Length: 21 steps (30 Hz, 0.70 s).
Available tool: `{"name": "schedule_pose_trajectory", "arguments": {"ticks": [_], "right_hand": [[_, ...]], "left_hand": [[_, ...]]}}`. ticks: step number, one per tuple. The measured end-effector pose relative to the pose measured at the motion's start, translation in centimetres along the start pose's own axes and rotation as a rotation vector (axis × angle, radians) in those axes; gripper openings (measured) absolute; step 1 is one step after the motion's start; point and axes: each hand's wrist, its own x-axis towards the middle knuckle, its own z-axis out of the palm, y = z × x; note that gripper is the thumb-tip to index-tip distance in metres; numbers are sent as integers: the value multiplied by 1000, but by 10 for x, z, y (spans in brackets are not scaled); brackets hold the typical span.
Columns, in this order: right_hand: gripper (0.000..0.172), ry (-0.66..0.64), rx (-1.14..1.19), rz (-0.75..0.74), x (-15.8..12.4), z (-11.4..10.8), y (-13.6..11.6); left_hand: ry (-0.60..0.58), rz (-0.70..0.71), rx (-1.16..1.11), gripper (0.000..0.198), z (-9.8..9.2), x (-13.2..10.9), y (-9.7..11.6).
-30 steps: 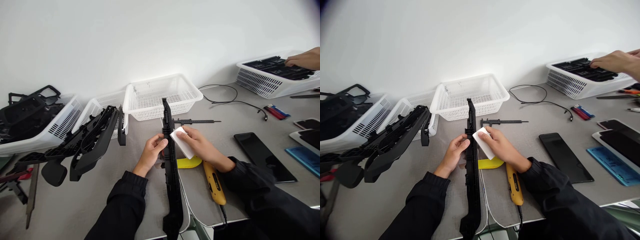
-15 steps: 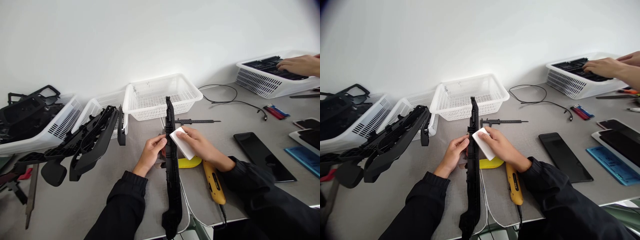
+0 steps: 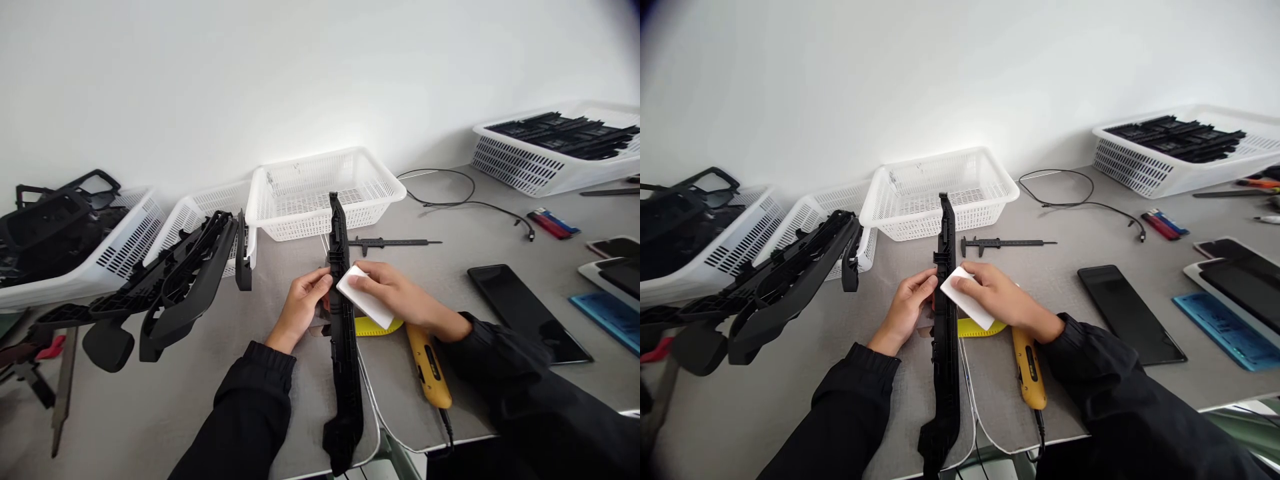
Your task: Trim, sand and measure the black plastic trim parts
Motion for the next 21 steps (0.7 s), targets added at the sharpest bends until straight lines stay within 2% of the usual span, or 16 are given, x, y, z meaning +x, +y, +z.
{"name": "schedule_pose_trajectory", "arguments": {"ticks": [2,6,11,16,21], "right_hand": [[44,-31,-8,-7,0,-1,-1],[43,58,-40,-46,0,-1,-3],[46,-108,-38,-18,-1,0,-3],[48,-11,-60,-19,-1,0,-2],[47,-129,-65,3,-1,0,-4]], "left_hand": [[10,-4,-14,54,0,0,0],[-3,-2,-31,53,0,0,0],[-1,7,-5,49,-1,1,-2],[20,39,6,47,-2,3,-4],[32,52,23,45,-3,3,-6]]}}
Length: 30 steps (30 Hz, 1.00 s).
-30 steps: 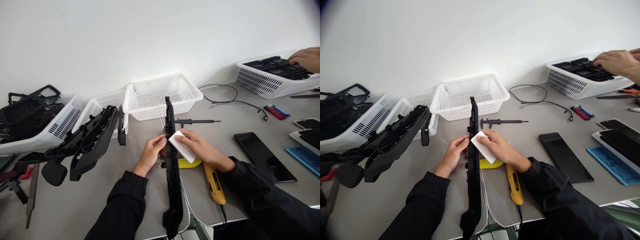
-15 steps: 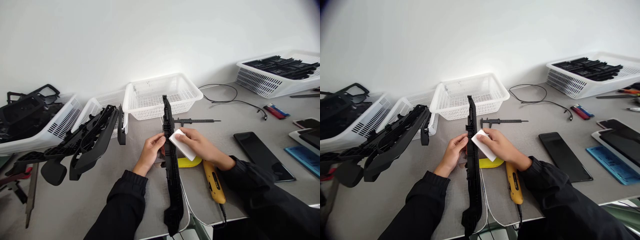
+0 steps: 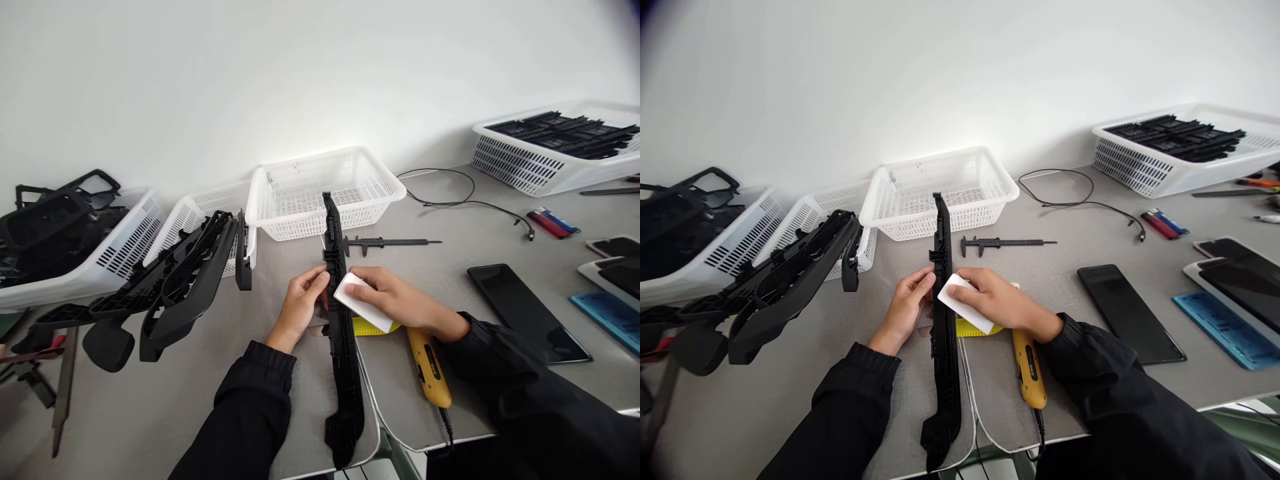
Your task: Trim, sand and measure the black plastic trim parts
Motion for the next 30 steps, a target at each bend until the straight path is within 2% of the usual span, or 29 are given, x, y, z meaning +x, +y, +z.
{"name": "schedule_pose_trajectory", "arguments": {"ticks": [5,9,14,19,25,30], "right_hand": [[50,69,-10,6,0,0,1],[49,6,-7,12,1,1,2],[47,112,-26,-11,1,1,3],[47,8,-11,10,0,0,1],[44,214,32,-20,1,-1,3],[45,252,81,-15,2,1,4]], "left_hand": [[-19,2,-7,47,-1,0,-1],[-20,0,13,47,-1,0,-1],[-25,-9,8,48,-1,1,-1],[-30,-2,14,47,-1,0,1],[-32,-36,-16,54,1,-1,5],[-32,-37,-9,56,3,-2,8]]}}
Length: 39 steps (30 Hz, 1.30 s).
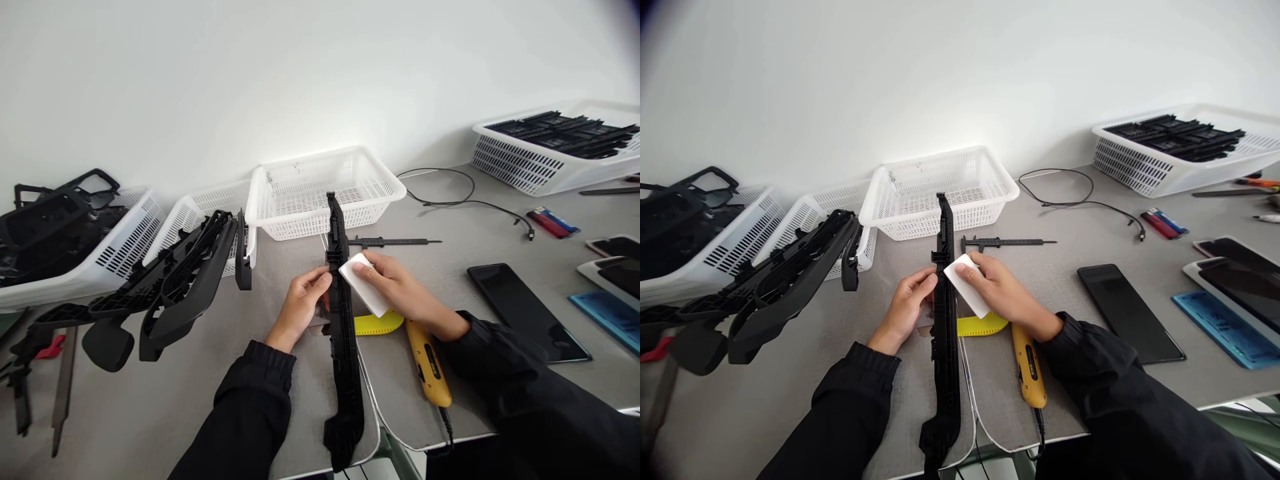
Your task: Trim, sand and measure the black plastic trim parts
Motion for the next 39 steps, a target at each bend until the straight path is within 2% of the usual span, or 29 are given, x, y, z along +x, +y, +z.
{"name": "schedule_pose_trajectory", "arguments": {"ticks": [5,9,14,18,25,28,32,39], "right_hand": [[45,21,69,32,0,3,1],[46,-60,167,169,-1,3,0],[47,-12,327,282,-2,4,1],[50,-53,338,335,-1,3,3],[47,-19,325,288,-1,0,3],[48,-70,319,341,-1,1,4],[46,-65,278,326,0,-1,5],[45,-160,222,360,0,-6,-5]], "left_hand": [[-13,5,23,54,0,-1,1],[-1,-6,27,53,0,-1,2],[-3,-12,37,55,1,-1,4],[0,-18,33,57,1,-1,3],[-5,-14,21,56,2,-2,5],[-4,-26,23,56,2,-2,5],[1,-22,36,55,2,-2,3],[16,-34,55,57,0,-2,3]]}}
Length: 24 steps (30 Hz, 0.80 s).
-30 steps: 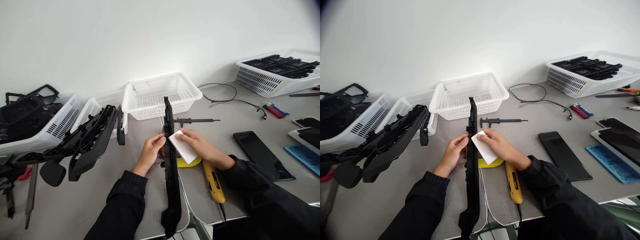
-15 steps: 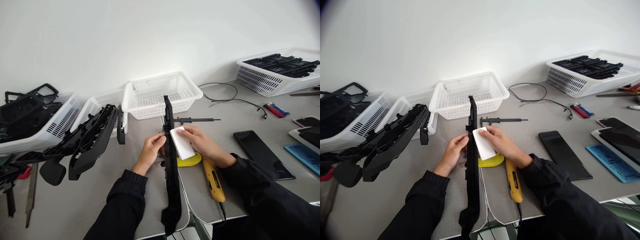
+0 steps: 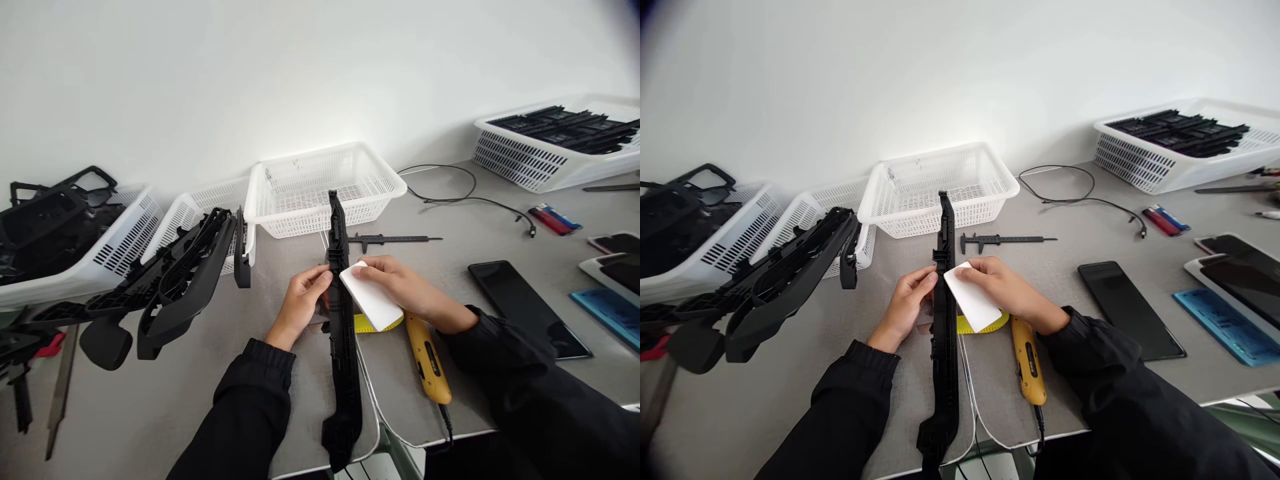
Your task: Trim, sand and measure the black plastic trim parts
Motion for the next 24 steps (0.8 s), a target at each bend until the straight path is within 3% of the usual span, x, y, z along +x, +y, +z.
{"name": "schedule_pose_trajectory", "arguments": {"ticks": [18,24], "right_hand": [[39,-57,-20,15,1,-2,1],[36,-150,-114,-3,-3,-1,-5]], "left_hand": [[18,15,-45,52,0,1,-4],[16,22,-39,48,0,1,-3]]}}
